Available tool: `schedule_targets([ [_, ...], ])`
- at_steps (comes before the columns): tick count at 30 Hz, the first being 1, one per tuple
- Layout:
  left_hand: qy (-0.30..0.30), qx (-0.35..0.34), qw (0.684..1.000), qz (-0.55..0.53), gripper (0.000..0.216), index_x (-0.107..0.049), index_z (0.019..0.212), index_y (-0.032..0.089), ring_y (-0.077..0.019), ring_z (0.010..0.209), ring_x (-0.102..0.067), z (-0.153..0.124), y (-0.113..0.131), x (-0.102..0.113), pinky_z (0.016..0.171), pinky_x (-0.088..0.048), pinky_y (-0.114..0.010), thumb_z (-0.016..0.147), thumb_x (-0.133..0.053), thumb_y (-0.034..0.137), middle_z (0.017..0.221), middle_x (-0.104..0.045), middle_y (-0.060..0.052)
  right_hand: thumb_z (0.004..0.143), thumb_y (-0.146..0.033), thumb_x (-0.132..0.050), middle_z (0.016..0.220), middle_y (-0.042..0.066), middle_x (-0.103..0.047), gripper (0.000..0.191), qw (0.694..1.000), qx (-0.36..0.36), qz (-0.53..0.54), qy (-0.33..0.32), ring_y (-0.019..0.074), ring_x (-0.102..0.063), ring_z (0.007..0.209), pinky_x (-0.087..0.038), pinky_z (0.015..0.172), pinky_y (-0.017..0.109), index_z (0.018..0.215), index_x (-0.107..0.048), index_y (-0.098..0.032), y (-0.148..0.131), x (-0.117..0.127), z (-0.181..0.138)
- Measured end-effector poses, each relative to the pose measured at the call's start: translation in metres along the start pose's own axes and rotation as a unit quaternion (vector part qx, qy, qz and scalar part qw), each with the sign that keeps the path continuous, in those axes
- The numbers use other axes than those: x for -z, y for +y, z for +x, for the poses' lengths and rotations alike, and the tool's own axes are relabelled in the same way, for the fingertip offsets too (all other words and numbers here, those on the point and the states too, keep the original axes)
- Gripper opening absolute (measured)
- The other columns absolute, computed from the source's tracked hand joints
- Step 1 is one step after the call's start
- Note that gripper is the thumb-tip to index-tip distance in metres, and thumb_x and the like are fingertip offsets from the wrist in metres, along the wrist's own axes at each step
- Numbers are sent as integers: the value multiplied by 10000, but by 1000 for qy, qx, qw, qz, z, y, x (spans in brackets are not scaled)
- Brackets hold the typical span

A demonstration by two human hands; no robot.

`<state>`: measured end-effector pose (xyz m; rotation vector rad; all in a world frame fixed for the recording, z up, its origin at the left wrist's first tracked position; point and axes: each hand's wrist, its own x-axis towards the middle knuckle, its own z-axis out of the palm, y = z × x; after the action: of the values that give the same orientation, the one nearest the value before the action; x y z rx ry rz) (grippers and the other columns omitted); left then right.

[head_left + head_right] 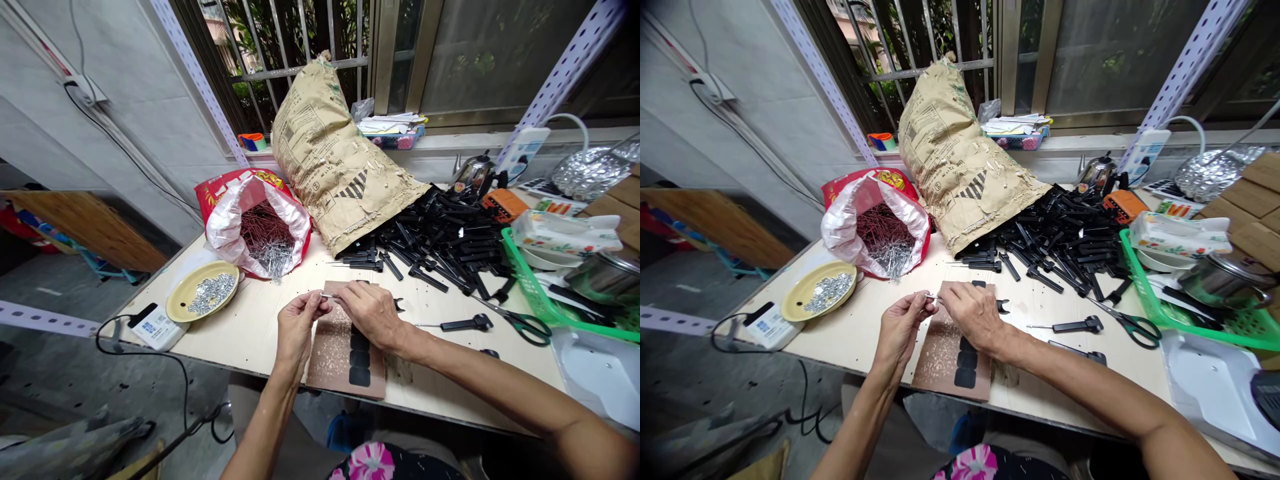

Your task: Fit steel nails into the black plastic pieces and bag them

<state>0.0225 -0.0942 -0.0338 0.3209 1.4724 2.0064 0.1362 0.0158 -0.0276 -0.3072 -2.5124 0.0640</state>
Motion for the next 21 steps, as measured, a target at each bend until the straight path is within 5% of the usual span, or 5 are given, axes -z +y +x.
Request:
schedule_targets([
  [4, -10, 17, 1000, 10, 317, -690, 764, 89, -95, 559, -598, -1, 1, 0, 614, -507, -235, 572, -812, 310, 635, -667, -22, 947, -238, -430, 783, 25, -615, 193, 1000, 7, 6, 14, 138, -536, 764, -298, 629, 275, 846, -586, -186, -1, -4, -2],
  [13, -20, 45, 999, -1, 300, -682, 770, 89, -88, 558, -599, 2, -6, 8, 625, -501, -220, 592, -801, 300, 613, -662, -14, 940, -244, -415, 892, 53, -576, 195, 992, -37, 98, -72, 143, -551, 744, -378, 601, 241, 963, -598, -183, -1, 1, -4],
  [21, -43, 43, 993, 100, 331, -685, 868, 95, -132, 656, -635, 2, -14, 8, 713, -522, -288, 678, -733, 362, 749, -696, -62, 934, -256, -460, 862, 21, -624, 162, 945, -106, 296, -93, 137, -579, 805, -438, 720, 250, 936, -608, -191, 14, -5, -13],
])
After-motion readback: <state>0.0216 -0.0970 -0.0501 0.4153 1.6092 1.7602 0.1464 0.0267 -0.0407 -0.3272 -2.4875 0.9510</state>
